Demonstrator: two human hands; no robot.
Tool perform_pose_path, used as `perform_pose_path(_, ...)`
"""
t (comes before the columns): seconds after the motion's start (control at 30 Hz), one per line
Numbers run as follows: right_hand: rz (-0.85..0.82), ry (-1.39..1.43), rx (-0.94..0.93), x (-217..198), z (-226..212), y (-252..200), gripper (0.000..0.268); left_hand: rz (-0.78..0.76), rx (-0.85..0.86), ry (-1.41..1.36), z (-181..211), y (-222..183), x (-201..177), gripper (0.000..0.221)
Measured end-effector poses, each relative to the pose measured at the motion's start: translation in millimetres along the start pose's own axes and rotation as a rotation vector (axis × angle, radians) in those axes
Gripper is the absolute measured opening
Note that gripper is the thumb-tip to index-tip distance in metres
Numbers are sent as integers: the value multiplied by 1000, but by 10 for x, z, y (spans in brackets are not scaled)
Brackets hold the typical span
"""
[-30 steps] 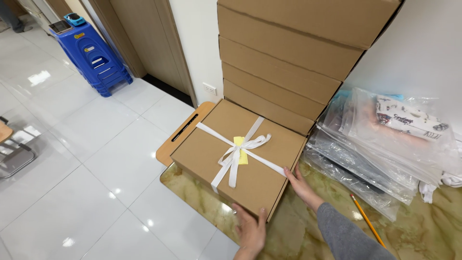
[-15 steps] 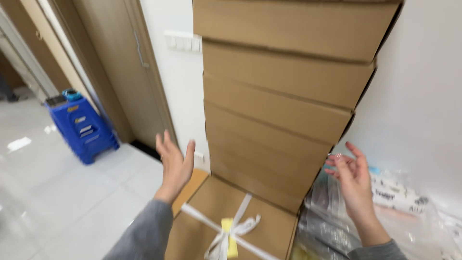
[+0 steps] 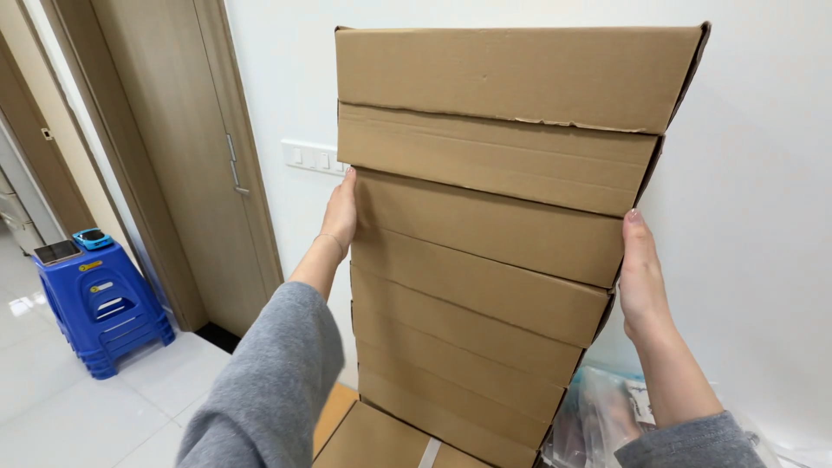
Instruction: The person writes on a yellow sticky note attached to a cardboard box using a pencil. They then pick up a second cardboard box, place a plastic-wrapped item inside, and close the lid. Finally, they wrap a white ribbon around the box and tie it into a bow.
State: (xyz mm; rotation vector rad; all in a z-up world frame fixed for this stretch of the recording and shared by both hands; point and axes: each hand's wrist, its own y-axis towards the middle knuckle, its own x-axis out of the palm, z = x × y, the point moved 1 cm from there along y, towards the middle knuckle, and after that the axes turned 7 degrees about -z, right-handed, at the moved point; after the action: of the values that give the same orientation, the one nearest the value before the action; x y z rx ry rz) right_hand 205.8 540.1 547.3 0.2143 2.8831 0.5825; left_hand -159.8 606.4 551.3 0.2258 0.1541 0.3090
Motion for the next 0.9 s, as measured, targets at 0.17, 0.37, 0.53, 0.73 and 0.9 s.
perform_pose_path(0.17, 18, 10, -106, -74, -151, 144, 94, 91, 215, -134, 242, 476, -57, 96)
perform_pose_path(0.37, 18, -15, -214, -78, -659, 246, 96, 197, 229, -132, 915, 286, -114, 96)
perform_pose_path(0.53, 29, 25, -255, -34, -1120, 267, 97, 171, 270, 3, 1244, 745, -167, 97)
perform_pose_path(0.73, 68, 108, -269, -44, -1395, 211, 96, 114, 250, -110, 1621, 405, -50, 109)
perform_pose_path(0.9, 85, 409, -120, -350, -1269, 450, 57, 213, 8, -221, 2143, -331, 73, 77)
